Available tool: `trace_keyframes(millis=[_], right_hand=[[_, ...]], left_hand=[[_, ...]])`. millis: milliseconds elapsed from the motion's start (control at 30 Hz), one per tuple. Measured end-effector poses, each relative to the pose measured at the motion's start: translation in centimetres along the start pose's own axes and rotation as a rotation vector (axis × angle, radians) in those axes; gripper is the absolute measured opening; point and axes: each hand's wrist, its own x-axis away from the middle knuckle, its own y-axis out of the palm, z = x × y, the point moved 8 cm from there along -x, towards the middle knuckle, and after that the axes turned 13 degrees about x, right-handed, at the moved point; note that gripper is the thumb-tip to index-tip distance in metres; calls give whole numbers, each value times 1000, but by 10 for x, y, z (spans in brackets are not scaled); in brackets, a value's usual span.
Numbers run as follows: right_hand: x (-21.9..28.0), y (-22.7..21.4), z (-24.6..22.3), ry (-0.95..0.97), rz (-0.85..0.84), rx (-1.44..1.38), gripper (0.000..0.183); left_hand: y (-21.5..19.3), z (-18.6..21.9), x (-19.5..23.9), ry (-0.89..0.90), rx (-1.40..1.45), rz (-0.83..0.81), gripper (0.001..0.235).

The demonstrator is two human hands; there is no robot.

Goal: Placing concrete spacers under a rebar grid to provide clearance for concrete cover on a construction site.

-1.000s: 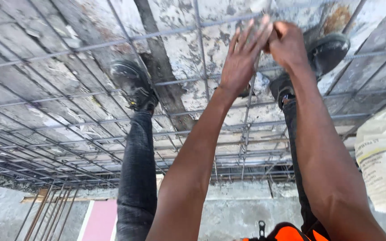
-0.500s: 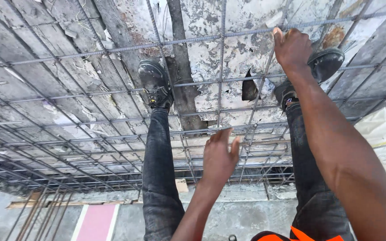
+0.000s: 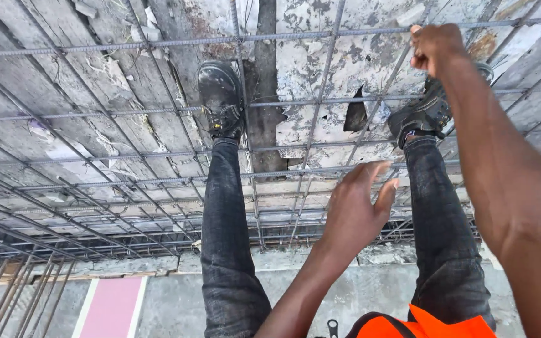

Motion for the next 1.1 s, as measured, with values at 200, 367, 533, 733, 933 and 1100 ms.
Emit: trace_keyframes(millis=[200, 367, 533, 733, 933, 1100], right_hand=[[3, -1, -7, 29, -152, -115, 27], [63, 10, 16, 32, -185, -548, 27], [54, 15, 36, -112, -130, -585, 34], [12, -11, 27, -527, 157, -251, 29], [74, -47, -25, -1222, 773, 694, 30], [50, -39, 1, -1400, 801, 1353, 62]], left_hand=[[-6, -4, -2, -97, 204, 6, 50], [-10, -17, -11, -265, 152, 9, 49], [-19, -10, -12, -309, 183, 45, 61], [-18, -11, -12, -226, 182, 58, 68], [-21, -13, -12, -224, 184, 83, 59], [-21, -17, -11, -165, 219, 104, 53]])
